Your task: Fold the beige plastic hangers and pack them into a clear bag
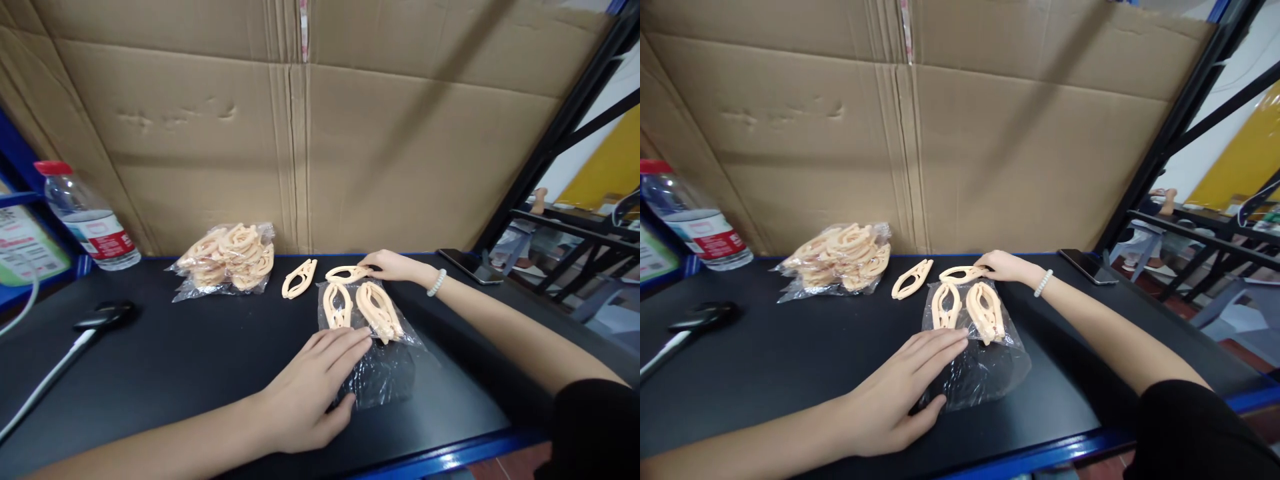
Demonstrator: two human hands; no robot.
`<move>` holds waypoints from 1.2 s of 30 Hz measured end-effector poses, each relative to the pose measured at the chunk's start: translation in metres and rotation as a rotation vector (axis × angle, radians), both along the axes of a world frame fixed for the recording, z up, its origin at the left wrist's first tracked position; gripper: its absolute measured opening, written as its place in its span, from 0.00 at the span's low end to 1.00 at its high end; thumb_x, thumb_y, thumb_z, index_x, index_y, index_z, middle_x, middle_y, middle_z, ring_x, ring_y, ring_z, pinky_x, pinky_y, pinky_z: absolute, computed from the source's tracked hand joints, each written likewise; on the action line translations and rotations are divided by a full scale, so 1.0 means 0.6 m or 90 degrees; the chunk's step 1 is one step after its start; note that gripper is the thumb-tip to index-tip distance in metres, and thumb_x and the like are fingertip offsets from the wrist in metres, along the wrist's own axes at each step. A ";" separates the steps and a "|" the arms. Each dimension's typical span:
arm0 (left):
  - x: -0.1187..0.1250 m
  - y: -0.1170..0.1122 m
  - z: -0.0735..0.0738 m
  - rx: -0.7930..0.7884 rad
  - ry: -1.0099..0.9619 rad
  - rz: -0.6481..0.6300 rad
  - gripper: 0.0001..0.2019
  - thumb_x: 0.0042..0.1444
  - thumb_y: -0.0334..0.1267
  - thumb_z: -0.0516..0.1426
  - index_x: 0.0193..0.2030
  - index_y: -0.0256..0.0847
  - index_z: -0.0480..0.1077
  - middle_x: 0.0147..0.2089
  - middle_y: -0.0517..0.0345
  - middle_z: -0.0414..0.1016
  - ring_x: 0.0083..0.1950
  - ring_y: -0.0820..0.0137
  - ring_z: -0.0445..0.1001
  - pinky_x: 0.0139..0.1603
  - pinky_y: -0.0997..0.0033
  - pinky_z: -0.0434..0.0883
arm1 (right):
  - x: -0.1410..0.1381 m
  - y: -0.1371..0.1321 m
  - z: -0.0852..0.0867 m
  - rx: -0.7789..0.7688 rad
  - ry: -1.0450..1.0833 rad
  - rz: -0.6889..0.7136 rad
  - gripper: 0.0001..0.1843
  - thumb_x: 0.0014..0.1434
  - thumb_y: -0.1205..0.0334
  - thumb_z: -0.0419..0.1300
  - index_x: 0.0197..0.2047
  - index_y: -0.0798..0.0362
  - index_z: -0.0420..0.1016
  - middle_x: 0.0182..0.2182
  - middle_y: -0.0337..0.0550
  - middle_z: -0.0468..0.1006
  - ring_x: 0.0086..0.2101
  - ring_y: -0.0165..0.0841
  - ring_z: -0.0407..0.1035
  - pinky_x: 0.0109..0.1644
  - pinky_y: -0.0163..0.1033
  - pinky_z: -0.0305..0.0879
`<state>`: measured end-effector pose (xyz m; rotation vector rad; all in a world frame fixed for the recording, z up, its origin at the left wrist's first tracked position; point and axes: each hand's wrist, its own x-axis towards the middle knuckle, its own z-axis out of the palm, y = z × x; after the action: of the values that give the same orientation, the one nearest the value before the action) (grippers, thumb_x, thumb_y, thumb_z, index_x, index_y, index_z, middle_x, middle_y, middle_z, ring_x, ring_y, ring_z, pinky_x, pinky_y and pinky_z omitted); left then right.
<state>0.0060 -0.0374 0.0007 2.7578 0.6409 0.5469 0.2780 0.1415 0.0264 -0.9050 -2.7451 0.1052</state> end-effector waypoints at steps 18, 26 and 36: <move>0.000 0.001 -0.003 -0.011 -0.018 0.001 0.34 0.55 0.29 0.54 0.69 0.36 0.50 0.71 0.48 0.54 0.70 0.60 0.53 0.70 0.53 0.56 | 0.085 -0.250 0.089 0.062 0.408 -0.224 0.08 0.55 0.56 0.67 0.38 0.49 0.80 0.38 0.45 0.80 0.38 0.36 0.77 0.40 0.37 0.79; 0.000 0.001 -0.004 -0.019 -0.063 0.003 0.38 0.53 0.27 0.54 0.71 0.42 0.45 0.71 0.49 0.54 0.70 0.59 0.54 0.69 0.51 0.58 | 0.041 -0.390 0.117 0.116 0.252 -0.169 0.06 0.56 0.57 0.65 0.38 0.39 0.79 0.32 0.44 0.80 0.30 0.39 0.77 0.26 0.34 0.77; -0.004 -0.002 -0.008 0.036 -0.131 0.008 0.42 0.53 0.25 0.53 0.73 0.39 0.38 0.74 0.45 0.44 0.74 0.54 0.44 0.71 0.48 0.55 | -0.084 -0.378 0.028 0.335 0.114 -0.021 0.15 0.63 0.73 0.49 0.37 0.55 0.77 0.29 0.49 0.81 0.27 0.37 0.76 0.27 0.38 0.76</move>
<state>0.0038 -0.0384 -0.0038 2.7020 0.6025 0.8492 0.2274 -0.0854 0.0434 -0.7452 -2.4049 -0.4925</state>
